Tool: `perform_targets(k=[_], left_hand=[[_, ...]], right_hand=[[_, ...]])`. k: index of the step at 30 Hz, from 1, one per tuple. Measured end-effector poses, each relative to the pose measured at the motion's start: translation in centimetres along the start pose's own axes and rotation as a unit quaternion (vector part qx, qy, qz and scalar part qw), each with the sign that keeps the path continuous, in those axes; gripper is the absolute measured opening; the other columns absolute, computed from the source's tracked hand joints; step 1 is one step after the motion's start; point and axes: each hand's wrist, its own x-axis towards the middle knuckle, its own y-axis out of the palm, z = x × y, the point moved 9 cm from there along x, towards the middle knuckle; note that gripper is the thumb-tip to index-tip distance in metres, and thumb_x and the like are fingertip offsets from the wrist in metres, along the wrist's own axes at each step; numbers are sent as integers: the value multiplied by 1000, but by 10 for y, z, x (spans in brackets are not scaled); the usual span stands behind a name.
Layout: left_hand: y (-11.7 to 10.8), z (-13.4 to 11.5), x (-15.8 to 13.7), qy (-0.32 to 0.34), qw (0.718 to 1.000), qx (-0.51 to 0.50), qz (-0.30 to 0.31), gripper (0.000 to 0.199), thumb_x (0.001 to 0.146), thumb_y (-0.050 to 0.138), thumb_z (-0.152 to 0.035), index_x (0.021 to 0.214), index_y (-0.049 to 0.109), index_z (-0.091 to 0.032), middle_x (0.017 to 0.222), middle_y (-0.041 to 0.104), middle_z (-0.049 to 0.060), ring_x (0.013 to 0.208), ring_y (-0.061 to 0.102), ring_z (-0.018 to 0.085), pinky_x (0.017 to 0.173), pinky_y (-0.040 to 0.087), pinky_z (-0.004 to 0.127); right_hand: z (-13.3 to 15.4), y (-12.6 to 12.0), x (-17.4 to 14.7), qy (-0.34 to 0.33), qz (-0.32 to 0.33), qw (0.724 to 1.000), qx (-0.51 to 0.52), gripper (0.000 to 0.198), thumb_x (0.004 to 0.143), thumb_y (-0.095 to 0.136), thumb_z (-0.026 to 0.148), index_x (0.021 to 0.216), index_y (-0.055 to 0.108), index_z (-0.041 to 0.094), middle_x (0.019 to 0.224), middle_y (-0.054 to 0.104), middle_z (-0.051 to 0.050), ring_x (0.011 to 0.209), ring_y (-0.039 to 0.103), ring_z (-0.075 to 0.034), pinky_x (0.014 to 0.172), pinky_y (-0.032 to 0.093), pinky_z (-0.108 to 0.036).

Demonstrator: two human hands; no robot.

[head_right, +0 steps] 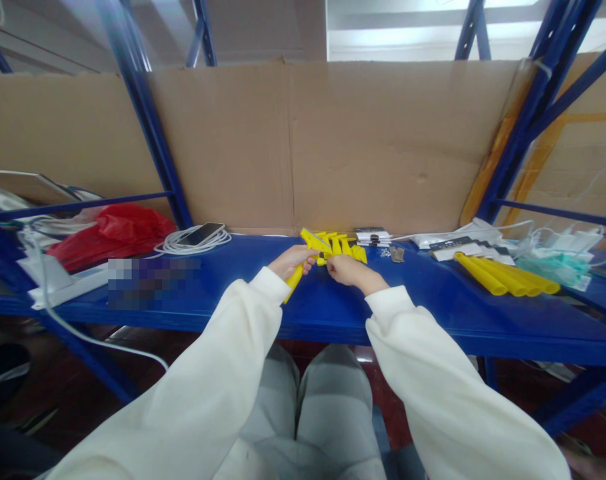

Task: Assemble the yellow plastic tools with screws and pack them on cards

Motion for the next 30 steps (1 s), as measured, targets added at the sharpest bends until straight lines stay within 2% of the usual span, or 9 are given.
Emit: perform_targets(k=[12,14,17,20,22,25,30], left_hand=[[0,0,-3,0,1000,0,-1,19,97,46,-8,82,50,-18,48,39,-9,34,31,4,39,23,16],[0,-1,-3,1,1000,6,1,21,98,45,-8,81,50,-18,47,38,-10,33,31,4,39,23,15],[3,-2,-4,8,1000,18,13,23,100,45,-8,79,49,-18,45,38,-10,33,31,4,38,23,15],[6,-1,-4,6,999,21,30,24,100,45,-8,78,47,-19,45,37,-10,32,30,4,38,22,15],[9,-1,-4,5,999,20,41,25,100,45,-8,78,45,-19,45,37,-11,32,29,3,37,21,15],[12,0,-4,4,999,17,51,21,100,48,-10,82,45,-20,47,38,-11,32,29,3,38,20,15],[13,2,-3,1,998,10,58,18,100,49,-11,85,46,-20,48,38,-12,32,29,3,39,19,15]], right_hand=[[3,-1,-1,12,10,1000,13,24,79,55,1,86,73,15,92,76,-14,86,69,-23,79,50,-32],[0,-5,1,14,-15,999,31,24,79,55,1,86,73,15,93,76,-13,87,69,-22,81,50,-31],[-13,-17,4,22,-102,990,92,21,80,56,6,87,72,17,89,75,-9,83,68,-20,79,51,-30],[-29,-29,6,21,-201,962,184,13,82,57,13,83,68,19,81,73,-5,73,66,-18,73,53,-30],[-37,-32,8,9,-238,941,240,8,80,59,16,78,66,19,77,71,-4,69,64,-17,70,53,-30],[-44,-30,11,0,-254,920,298,5,77,60,18,74,63,20,74,70,-3,66,62,-17,70,53,-32],[-53,-25,14,23,-254,903,344,4,76,63,19,72,62,19,74,69,-3,68,63,-16,73,55,-34]])
